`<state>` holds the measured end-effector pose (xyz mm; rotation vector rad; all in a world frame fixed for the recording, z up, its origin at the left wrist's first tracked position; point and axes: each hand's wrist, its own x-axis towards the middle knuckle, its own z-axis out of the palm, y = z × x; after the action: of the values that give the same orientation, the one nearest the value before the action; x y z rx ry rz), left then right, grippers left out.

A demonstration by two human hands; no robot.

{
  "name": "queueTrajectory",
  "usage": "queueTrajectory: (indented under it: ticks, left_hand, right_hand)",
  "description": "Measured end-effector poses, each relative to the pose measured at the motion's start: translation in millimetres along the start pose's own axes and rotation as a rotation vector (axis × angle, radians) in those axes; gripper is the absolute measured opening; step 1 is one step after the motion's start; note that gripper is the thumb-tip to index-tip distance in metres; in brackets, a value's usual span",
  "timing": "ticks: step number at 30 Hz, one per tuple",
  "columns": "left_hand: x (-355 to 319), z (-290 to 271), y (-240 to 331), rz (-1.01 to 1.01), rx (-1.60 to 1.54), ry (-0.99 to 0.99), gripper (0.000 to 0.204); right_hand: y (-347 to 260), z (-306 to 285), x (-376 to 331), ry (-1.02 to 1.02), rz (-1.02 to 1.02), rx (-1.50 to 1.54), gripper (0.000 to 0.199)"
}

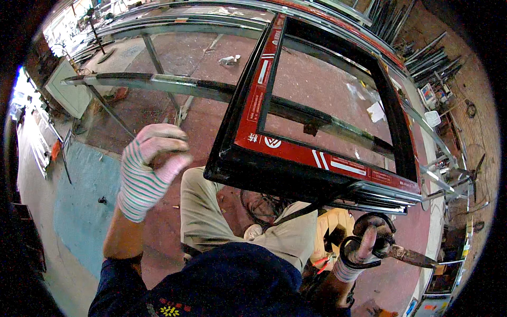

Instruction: The person uses shears to trim a black rubber seal along the edges of a window frame. They repeatedly reposition the frame and cut small sections of the seal, removing excess material from the corners and sides.

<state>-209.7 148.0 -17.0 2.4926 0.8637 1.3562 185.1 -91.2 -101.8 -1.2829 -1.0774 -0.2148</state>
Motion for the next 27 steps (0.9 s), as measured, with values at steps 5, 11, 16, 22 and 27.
queueTrajectory:
  ticks: [5,11,16,22,27]
  left_hand:
    - [18,29,29,-0.081,-0.135,0.029,0.025]
    - [22,28,32,-0.386,-0.352,-0.133,0.015]
    - [23,35,32,-0.236,-0.294,-0.12,0.012]
    - [-6,16,-2,-0.59,-0.208,0.087,0.022]
    - [-111,-17,-82,-0.687,0.204,-0.009,0.026]
  right_hand:
    - [-9,12,-3,-0.003,0.079,0.19,0.017]
    - [25,-27,-38,-0.045,-0.307,-0.45,0.033]
    - [21,-22,-41,-0.015,0.194,0.184,0.036]
    - [-15,-2,-25,0.029,0.31,0.429,0.031]
    - [-25,5,-20,0.073,0.515,0.234,0.026]
